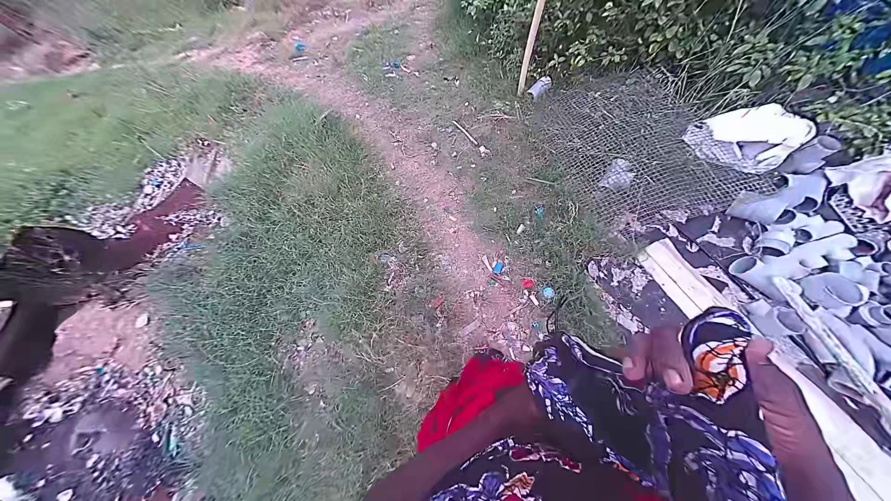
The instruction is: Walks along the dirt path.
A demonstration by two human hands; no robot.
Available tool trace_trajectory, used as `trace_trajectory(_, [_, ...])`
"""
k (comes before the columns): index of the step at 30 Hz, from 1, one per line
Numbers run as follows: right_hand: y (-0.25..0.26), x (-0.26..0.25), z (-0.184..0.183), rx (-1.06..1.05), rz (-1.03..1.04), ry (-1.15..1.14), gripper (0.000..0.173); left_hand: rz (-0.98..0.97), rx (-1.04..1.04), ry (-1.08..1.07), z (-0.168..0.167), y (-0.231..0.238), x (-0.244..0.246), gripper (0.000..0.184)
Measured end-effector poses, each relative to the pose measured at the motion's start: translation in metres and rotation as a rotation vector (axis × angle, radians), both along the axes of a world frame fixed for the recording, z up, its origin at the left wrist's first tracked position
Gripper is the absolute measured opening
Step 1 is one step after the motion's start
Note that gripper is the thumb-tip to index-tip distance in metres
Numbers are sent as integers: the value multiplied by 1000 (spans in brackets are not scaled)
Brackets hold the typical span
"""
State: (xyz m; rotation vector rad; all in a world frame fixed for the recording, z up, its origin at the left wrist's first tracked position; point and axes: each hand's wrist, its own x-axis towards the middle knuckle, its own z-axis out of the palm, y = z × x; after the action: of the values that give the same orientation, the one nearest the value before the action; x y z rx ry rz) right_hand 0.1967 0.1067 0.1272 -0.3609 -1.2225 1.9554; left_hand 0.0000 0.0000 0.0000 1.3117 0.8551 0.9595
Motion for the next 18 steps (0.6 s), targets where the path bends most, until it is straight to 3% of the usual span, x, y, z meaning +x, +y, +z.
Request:
trace_trajectory(2, [16,-43,-8,-93,202,144,43,-21,-175,-85,0,29,-28,43])
trace_trajectory(4, [29,-81,0,-182,349,126,33,4,-248,-101,13,51,-57,51])
trace_trajectory(7, [75,-124,-4,-291,580,66,25,137,-438,-53,56,79,-101,32])
trace_trajectory(9, [116,-148,-13,-356,704,82,26,245,-601,-166,56,96,-129,22])
trace_trajectory(12, [184,-182,-21,-368,810,81,25,357,-447,-608,16,131,-157,25])
trace_trajectory(14, [234,-205,-24,-337,838,89,23,401,-341,-786,-3,183,-167,44])
trace_trajectory(16, [291,-230,-25,-310,836,138,24,601,-405,-734,3,246,-180,52])
trace_trajectory(18, [339,-252,-23,-310,801,158,26,811,-471,-640,17,291,-192,45])
